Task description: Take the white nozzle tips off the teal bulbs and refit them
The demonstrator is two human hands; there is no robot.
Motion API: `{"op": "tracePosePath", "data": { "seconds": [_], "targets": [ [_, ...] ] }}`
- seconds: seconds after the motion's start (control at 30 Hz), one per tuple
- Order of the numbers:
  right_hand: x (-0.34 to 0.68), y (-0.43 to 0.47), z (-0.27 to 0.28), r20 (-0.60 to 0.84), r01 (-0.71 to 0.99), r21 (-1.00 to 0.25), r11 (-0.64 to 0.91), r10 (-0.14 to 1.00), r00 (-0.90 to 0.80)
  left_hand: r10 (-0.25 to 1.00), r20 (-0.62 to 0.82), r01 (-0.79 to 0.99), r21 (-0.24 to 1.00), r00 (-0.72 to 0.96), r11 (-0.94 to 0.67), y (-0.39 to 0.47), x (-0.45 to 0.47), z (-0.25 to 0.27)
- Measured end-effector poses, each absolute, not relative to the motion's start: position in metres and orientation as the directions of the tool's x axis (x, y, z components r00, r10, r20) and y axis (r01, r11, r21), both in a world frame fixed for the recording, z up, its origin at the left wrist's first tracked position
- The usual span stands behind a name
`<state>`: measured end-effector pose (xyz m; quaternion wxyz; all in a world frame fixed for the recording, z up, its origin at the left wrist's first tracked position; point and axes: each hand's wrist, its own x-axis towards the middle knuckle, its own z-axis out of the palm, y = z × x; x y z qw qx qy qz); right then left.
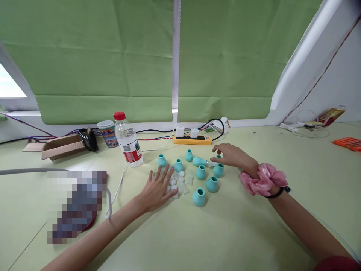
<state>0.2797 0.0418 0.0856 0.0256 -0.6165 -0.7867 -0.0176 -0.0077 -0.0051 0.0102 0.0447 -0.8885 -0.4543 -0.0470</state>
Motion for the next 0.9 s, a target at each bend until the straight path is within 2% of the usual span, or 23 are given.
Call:
{"op": "tracePosePath", "data": {
  "seconds": [0.1,0.2,0.33,0.47,0.57,0.67,0.77,0.9],
  "targets": [
    [0.268,0.046,0.071,0.138,0.949,0.041,0.314,0.939,-0.316,0.817,0.035,0.818,-0.008,0.575,-0.575,-0.008,-0.008,0.016],
    [0.261,0.051,0.054,0.082,0.913,0.053,0.404,0.91,-0.408,0.81,-0.087,0.814,0.034,0.58,-0.579,-0.011,-0.01,0.03],
    [0.256,0.054,0.042,0.08,0.919,0.059,0.39,0.916,-0.394,0.79,-0.213,0.81,0.019,0.575,-0.586,-0.015,-0.013,0.043],
    [0.255,0.054,0.05,0.106,0.928,0.04,0.371,0.922,-0.373,0.824,-0.093,0.819,-0.094,0.559,-0.566,-0.014,-0.009,0.032],
    [0.252,0.049,0.064,0.135,0.93,0.016,0.367,0.921,-0.366,0.782,-0.013,0.779,-0.068,0.624,-0.623,-0.01,-0.007,0.021],
    [0.247,0.037,0.079,0.262,0.904,-0.133,0.407,0.894,-0.364,0.765,-0.003,0.764,-0.025,0.644,-0.644,-0.007,-0.007,0.021],
    [0.236,0.018,0.091,0.425,0.803,-0.32,0.502,0.834,-0.352,0.779,0.008,0.778,-0.056,0.627,-0.625,-0.008,-0.008,0.024],
    [0.219,-0.007,0.098,0.447,0.642,-0.556,0.528,0.841,-0.304,0.8,0.016,0.792,-0.151,0.6,-0.591,-0.01,-0.011,0.025]
  ]
}}
